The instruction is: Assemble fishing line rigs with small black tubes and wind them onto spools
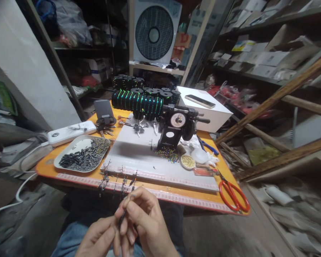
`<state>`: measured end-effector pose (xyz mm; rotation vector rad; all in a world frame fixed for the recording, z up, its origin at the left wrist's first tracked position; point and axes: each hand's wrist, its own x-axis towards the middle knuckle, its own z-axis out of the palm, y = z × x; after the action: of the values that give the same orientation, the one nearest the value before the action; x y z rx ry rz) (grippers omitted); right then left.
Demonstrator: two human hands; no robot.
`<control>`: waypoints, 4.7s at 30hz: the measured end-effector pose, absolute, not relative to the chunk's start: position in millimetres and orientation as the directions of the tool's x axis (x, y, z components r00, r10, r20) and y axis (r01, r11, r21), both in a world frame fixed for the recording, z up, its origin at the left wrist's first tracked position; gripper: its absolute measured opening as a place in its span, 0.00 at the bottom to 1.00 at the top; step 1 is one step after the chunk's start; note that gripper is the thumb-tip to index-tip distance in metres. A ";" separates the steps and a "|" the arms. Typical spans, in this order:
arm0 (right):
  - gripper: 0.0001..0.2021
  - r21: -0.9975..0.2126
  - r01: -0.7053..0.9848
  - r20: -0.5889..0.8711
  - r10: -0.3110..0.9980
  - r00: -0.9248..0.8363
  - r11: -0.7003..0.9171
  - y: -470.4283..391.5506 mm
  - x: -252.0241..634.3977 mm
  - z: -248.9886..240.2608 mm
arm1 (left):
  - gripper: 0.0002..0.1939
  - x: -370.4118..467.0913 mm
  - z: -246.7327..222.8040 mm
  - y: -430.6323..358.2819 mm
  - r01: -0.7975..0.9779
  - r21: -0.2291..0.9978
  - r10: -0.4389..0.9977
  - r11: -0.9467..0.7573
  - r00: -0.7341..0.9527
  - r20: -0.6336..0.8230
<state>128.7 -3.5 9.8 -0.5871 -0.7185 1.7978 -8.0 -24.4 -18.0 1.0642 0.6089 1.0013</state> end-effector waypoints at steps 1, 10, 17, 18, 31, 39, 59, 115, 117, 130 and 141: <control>0.11 -0.743 -0.624 -0.052 0.950 -0.307 -0.242 -4.2 130.6 12.8 | 0.22 -9.3 -14.1 -20.7 -0.309 0.949 0.910 0.056 0.408 0.079; 0.06 -0.907 0.344 0.232 0.970 -0.074 0.243 -12.3 161.7 38.9 | 0.10 18.5 41.6 34.6 -0.305 0.952 0.947 0.011 0.309 0.088; 0.11 -0.984 0.154 0.099 0.995 0.028 0.093 20.7 194.5 54.4 | 0.15 29.9 38.7 45.3 -0.483 0.837 0.903 0.256 0.428 -0.030; 0.15 -0.999 -0.050 0.005 1.000 -0.028 0.003 30.4 195.2 58.9 | 0.15 29.8 37.5 44.7 -0.492 0.823 0.896 0.283 0.442 -0.043; 0.22 -0.769 -0.495 -0.187 0.883 -0.431 -0.404 77.8 164.3 61.6 | 0.15 32.2 30.8 35.8 -0.595 0.660 0.842 0.459 0.528 -0.109; 0.21 -0.754 -0.517 -0.204 0.893 -0.401 -0.405 75.0 159.1 59.5 | 0.15 32.3 21.7 30.6 -0.633 0.614 0.846 0.472 0.522 -0.113; 0.21 -0.766 -0.509 -0.177 0.890 -0.421 -0.393 73.8 164.7 60.9 | 0.16 31.4 23.7 17.9 -0.641 0.628 0.865 0.441 0.489 -0.109; 0.15 -0.992 -0.104 -0.040 0.961 -0.274 -0.071 77.9 197.5 108.6 | 0.17 33.0 37.7 45.8 -0.021 0.952 0.913 -0.305 0.277 0.299; 0.16 -0.981 -0.151 -0.071 0.948 -0.311 -0.123 72.1 195.0 106.5 | 0.12 45.0 39.5 49.9 -0.097 0.964 0.902 -0.249 0.339 0.267; 0.22 -0.883 -0.365 -0.180 0.931 -0.316 -0.295 71.3 184.1 73.8 | 0.20 38.3 20.3 12.1 -0.620 0.587 0.743 0.520 0.668 0.047; 0.21 -0.877 -0.374 -0.170 0.922 -0.348 -0.302 69.9 186.8 70.5 | 0.21 26.5 3.1 5.4 -0.577 0.428 0.609 0.695 0.789 0.075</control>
<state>186.8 69.9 70.5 -0.8793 -0.9551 1.7939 26.5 5.4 3.1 0.4523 0.0747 0.6629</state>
